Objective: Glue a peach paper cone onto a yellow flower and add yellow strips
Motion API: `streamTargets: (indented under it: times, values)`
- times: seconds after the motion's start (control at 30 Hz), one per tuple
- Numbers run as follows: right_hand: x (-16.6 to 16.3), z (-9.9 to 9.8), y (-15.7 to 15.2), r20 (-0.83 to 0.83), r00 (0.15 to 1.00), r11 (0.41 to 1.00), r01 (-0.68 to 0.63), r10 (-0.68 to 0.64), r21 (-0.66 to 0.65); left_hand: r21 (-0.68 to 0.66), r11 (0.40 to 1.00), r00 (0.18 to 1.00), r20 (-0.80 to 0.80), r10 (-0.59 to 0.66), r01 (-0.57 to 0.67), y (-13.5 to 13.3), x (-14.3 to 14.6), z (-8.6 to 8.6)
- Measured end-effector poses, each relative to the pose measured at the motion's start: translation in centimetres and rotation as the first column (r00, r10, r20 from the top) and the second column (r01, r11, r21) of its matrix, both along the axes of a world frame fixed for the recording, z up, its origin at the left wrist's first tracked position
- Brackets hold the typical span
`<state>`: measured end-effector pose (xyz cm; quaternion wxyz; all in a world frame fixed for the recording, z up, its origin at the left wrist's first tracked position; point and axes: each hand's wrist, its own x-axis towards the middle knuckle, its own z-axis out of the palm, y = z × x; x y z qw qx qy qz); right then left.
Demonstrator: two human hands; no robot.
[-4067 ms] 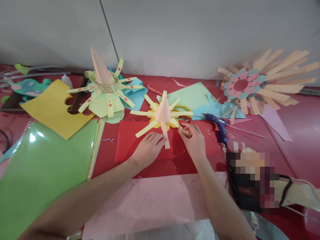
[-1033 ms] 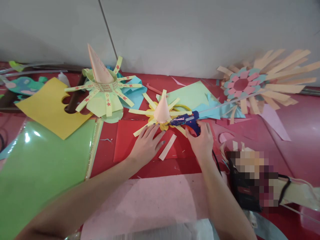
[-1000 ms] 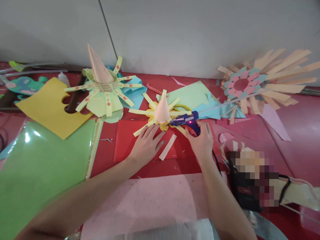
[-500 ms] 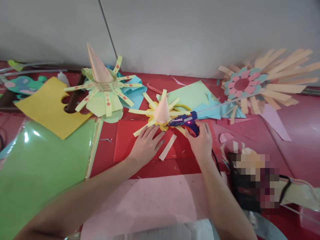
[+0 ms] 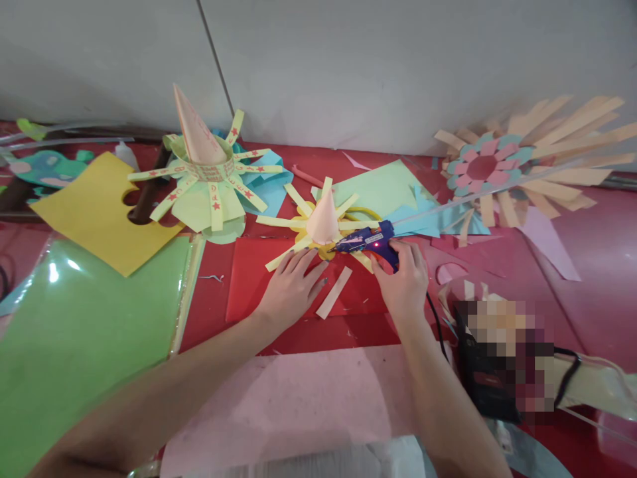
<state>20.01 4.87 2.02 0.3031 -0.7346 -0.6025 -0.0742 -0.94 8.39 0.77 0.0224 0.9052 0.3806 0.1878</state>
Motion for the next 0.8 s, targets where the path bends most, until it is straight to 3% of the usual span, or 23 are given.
streamTargets:
  times: [0.33, 0.6, 0.8]
  values:
    - [-0.05, -0.02, -0.03, -0.012, 1.000, 1.000, -0.007, 0.007, 0.001, -0.006, 1.000, 1.000, 0.004, -0.005, 0.005, -0.01, 0.00, -0.06]
    - [-0.27, 0.40, -0.16, 0.144, 0.990, 0.999, -0.007, 0.001, 0.038, 0.000, 1.000, 1.000, 0.008, 0.000, 0.000, -0.01, 0.00, -0.09]
    - [-0.62, 0.68, -0.24, 0.138, 0.990, 0.999, 0.005, -0.009, 0.032, -0.017, 1.000, 1.000, -0.003, 0.001, -0.001, 0.02, 0.01, -0.07]
